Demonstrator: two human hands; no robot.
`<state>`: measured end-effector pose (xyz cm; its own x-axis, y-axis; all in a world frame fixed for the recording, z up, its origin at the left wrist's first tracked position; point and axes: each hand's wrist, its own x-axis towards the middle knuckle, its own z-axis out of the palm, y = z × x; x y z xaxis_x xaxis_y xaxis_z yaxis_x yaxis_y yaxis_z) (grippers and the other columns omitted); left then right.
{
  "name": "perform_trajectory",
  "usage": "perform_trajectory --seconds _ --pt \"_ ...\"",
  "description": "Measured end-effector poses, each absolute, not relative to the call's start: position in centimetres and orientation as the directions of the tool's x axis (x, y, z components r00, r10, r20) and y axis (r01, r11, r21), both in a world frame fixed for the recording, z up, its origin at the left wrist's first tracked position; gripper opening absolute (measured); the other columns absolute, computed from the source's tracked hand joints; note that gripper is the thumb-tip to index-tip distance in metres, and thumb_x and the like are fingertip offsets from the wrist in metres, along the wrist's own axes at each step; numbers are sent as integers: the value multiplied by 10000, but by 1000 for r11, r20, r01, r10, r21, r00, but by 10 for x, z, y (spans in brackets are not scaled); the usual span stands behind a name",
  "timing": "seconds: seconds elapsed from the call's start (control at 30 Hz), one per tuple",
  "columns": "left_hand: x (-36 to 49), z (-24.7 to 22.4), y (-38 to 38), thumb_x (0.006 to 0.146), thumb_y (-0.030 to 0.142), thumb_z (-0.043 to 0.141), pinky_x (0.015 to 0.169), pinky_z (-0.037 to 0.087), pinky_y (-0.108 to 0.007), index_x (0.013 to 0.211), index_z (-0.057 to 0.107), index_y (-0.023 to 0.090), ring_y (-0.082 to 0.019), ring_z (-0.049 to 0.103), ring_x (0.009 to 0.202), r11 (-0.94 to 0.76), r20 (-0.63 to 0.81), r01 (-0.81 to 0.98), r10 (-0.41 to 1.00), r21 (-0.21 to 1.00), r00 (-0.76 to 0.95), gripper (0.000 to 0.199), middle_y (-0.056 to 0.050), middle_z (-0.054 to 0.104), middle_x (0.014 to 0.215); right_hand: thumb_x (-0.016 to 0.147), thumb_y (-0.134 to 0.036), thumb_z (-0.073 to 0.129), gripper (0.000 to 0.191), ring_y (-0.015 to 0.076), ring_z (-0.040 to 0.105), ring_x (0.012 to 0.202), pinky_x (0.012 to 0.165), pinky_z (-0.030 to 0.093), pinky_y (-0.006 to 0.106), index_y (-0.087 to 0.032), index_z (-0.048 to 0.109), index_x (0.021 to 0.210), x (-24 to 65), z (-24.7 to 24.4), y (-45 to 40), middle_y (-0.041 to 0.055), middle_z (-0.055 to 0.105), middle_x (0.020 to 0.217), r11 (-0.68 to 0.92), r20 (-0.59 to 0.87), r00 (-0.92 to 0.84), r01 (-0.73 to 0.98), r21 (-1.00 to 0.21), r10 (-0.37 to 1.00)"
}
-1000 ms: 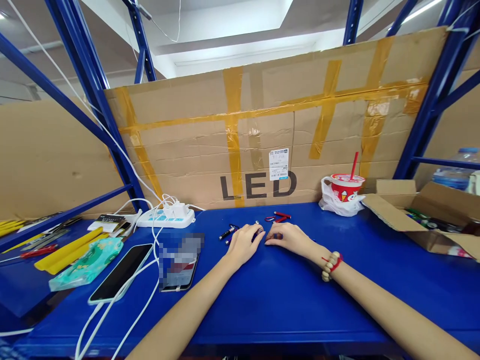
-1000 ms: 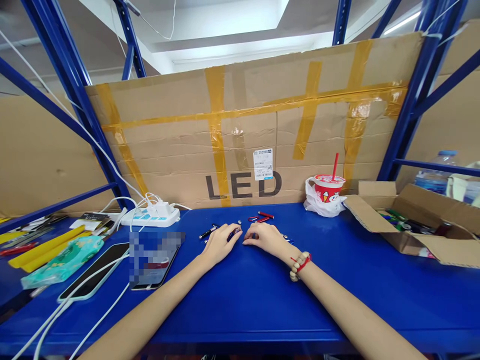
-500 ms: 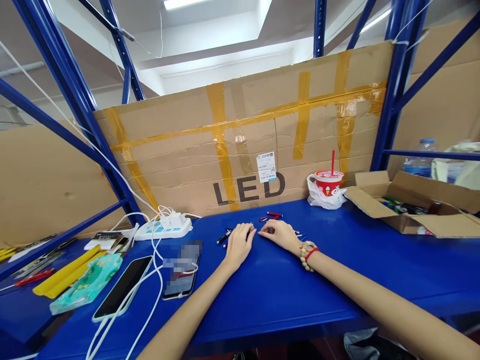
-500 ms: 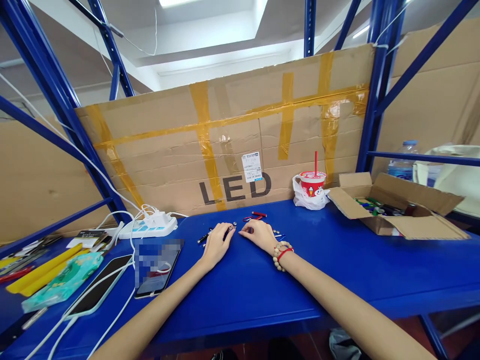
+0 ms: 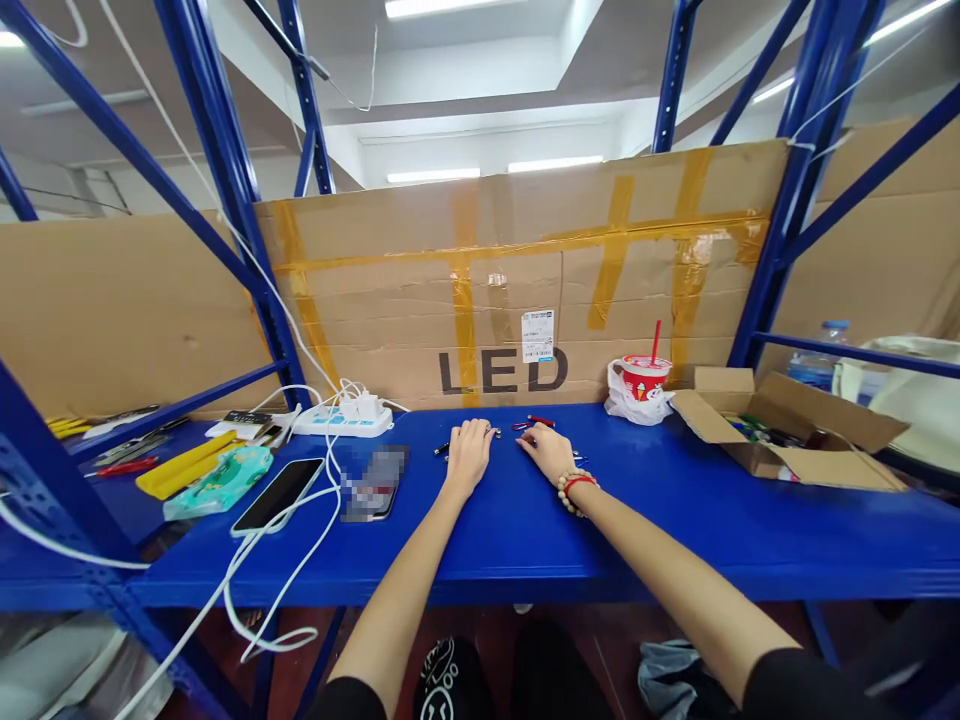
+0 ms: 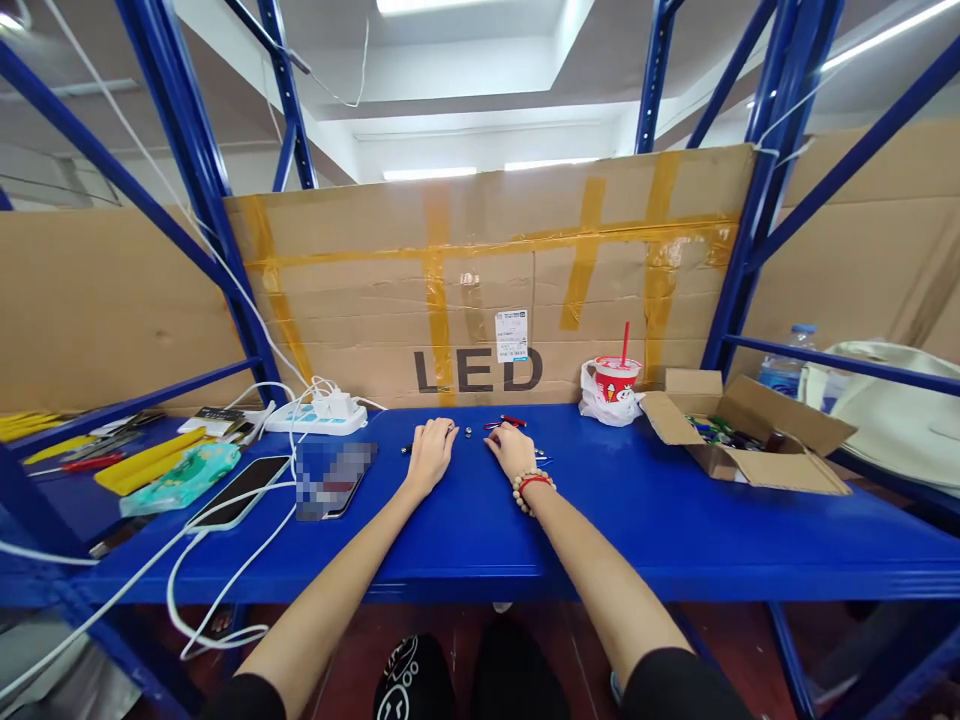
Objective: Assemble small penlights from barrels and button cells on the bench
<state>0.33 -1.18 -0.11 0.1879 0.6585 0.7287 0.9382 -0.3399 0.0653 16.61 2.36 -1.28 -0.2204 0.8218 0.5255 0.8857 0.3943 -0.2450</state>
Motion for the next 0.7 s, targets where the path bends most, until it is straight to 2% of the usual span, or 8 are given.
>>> perform_trajectory --seconds 0.2,0.5,0.7 --pt "5 -1 -15 916 270 241 734 324 -300 902 477 184 -172 492 813 -282 734 958 662 57 152 252 -43 582 875 839 -274 450 198 164 567 777 568 378 245 -184 622 799 165 -15 26 55 594 887 373 519 -226 907 -197 824" --pt "5 -1 -15 913 252 241 733 321 -305 911 478 174 -181 498 812 -219 743 976 653 -2 148 249 -57 585 878 848 -247 442 198 164 555 822 578 381 231 -176 609 768 162 -12 30 64 591 886 481 525 -350 867 -133 776" --pt "7 -3 -11 916 265 228 737 310 -318 916 484 162 -186 490 819 -254 718 965 659 -67 223 276 -67 584 884 853 -266 438 201 161 549 837 576 379 226 -181 612 798 162 -13 34 55 594 905 565 517 -440 818 -106 734"
